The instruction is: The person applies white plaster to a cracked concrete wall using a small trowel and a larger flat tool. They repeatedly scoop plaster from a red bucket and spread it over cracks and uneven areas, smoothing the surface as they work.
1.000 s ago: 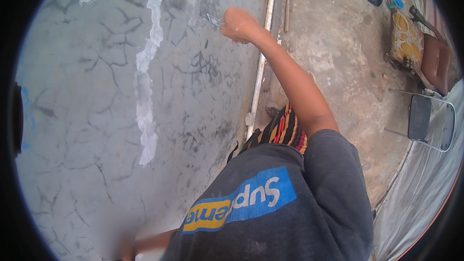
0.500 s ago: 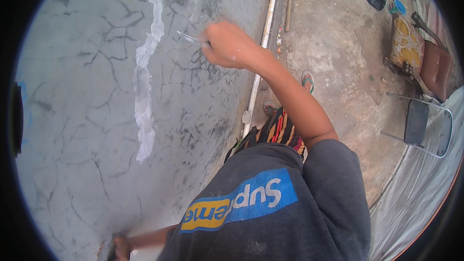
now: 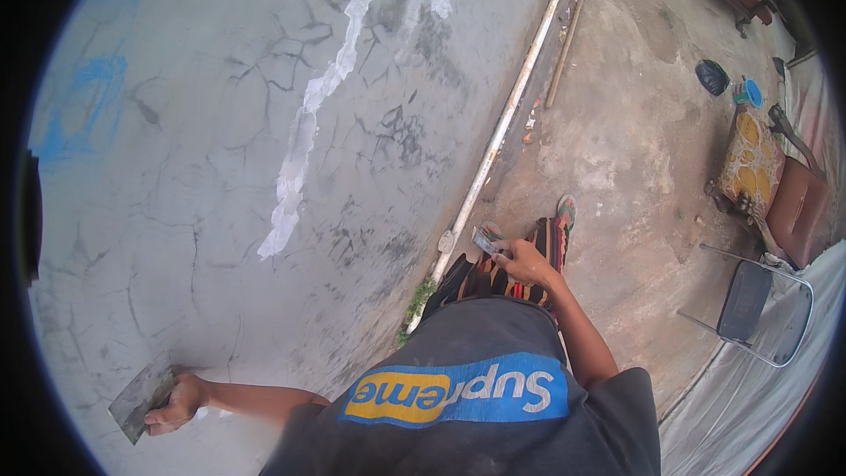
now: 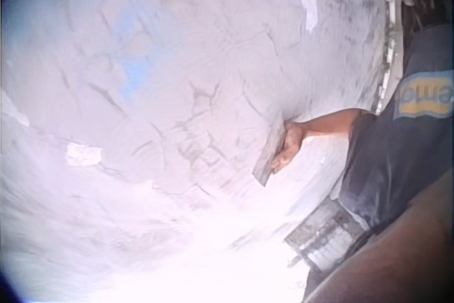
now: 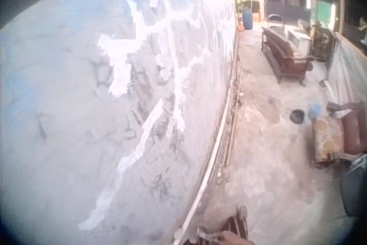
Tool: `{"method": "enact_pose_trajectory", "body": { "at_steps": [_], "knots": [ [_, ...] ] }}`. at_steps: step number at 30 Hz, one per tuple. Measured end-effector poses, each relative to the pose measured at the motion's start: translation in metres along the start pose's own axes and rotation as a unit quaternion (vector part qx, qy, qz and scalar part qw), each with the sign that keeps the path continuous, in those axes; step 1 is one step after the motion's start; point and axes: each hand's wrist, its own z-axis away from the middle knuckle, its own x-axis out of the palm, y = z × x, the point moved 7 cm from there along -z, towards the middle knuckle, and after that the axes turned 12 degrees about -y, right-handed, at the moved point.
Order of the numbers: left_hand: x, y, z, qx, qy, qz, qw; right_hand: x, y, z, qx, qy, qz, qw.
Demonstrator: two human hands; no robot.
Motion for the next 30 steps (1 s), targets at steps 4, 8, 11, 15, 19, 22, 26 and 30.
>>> {"method": "enact_pose_trajectory", "body": {
  "at_steps": [4, 8, 11, 15, 19, 22, 26, 30],
  "knots": [
    [-0.003, 0.041, 0.011, -0.187, -0.028, 0.190, 0.963, -0.034, 0.028, -0.004, -0.082, 0.075, 0.030, 0.993],
    [0.022, 0.118, 0.082, -0.454, -0.263, 0.366, 0.769, -0.092, 0.017, 0.007, -0.135, 0.094, 0.062, 0.984],
    [0.028, 0.180, 0.199, -0.571, -0.387, 0.445, 0.572, -0.132, 0.003, 0.042, -0.156, 0.107, 0.054, 0.981],
    [-0.004, 0.315, 0.308, -0.646, -0.536, 0.446, 0.311, -0.188, 0.036, 0.107, -0.142, 0.121, 0.032, 0.982],
    [-0.048, 0.406, 0.450, -0.734, -0.502, 0.453, 0.061, -0.241, 0.117, 0.181, -0.062, 0.126, 0.021, 0.990],
    [-0.067, 0.462, 0.460, -0.716, -0.535, 0.449, 0.012, -0.283, 0.190, 0.233, -0.012, 0.176, 0.018, 0.984],
    [-0.069, 0.494, 0.449, -0.695, -0.594, 0.400, 0.073, -0.326, 0.254, 0.283, 0.044, 0.221, -0.012, 0.974],
    [-0.065, 0.470, 0.464, -0.515, -0.794, 0.197, 0.256, -0.366, 0.238, 0.285, 0.049, 0.237, -0.011, 0.970]
  ]
}}
